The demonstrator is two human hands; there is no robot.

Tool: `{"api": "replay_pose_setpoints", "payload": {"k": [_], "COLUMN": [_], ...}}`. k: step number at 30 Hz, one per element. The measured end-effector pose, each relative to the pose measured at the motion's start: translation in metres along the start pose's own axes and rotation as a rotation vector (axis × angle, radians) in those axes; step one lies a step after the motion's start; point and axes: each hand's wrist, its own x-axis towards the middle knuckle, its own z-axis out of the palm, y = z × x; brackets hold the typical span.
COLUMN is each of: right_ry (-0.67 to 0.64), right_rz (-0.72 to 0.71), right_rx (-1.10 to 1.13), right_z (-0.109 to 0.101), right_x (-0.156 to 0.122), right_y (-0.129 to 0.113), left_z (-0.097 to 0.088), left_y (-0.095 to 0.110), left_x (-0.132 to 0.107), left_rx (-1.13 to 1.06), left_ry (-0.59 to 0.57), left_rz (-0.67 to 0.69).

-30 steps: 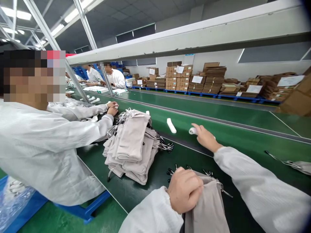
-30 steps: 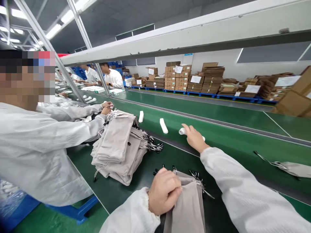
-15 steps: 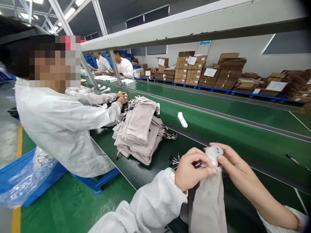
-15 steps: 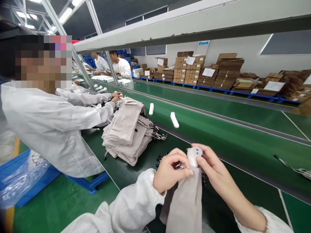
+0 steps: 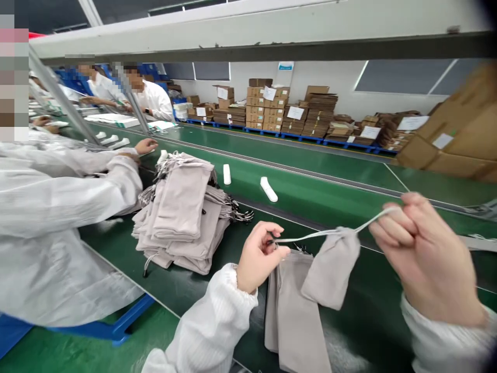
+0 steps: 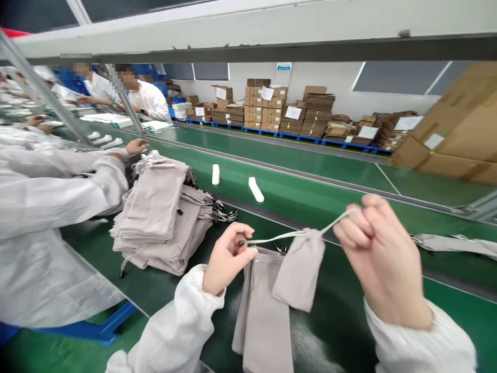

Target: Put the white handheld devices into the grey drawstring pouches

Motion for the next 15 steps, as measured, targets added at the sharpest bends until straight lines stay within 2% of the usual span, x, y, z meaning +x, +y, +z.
{"api": "replay_pose_setpoints", "payload": {"k": [2, 3, 5, 7, 10, 13, 15], "right_ry": [0.052, 0.049, -0.036, -0.205, -0.404, -0.483, -0.496], "right_rz": [-0.319, -0.445, -0.55, -0.492, -0.333, -0.189, -0.141], "right_rx": [-0.099, -0.224, -0.551, -0.847, -1.114, -1.283, -1.333], "right_z": [0.011, 0.017, 0.029, 0.043, 0.064, 0.079, 0.082], "right_x": [0.027, 0.042, 0.073, 0.102, 0.137, 0.157, 0.158], "right_y": [0.01, 0.02, 0.047, 0.083, 0.14, 0.185, 0.203], "left_z": [0.002, 0.003, 0.003, 0.002, 0.003, 0.005, 0.007], "left_y": [-0.01, -0.016, -0.024, -0.03, -0.033, -0.033, -0.035], "left_x": [-0.004, -0.006, -0.009, -0.009, -0.009, -0.01, -0.013], "left_rx": [0.281, 0.406, 0.595, 0.735, 0.863, 0.922, 0.966], "left_ry": [-0.072, -0.108, -0.181, -0.218, -0.211, -0.202, -0.196], "left_rz": [0.11, 0.168, 0.267, 0.35, 0.444, 0.521, 0.557]}}
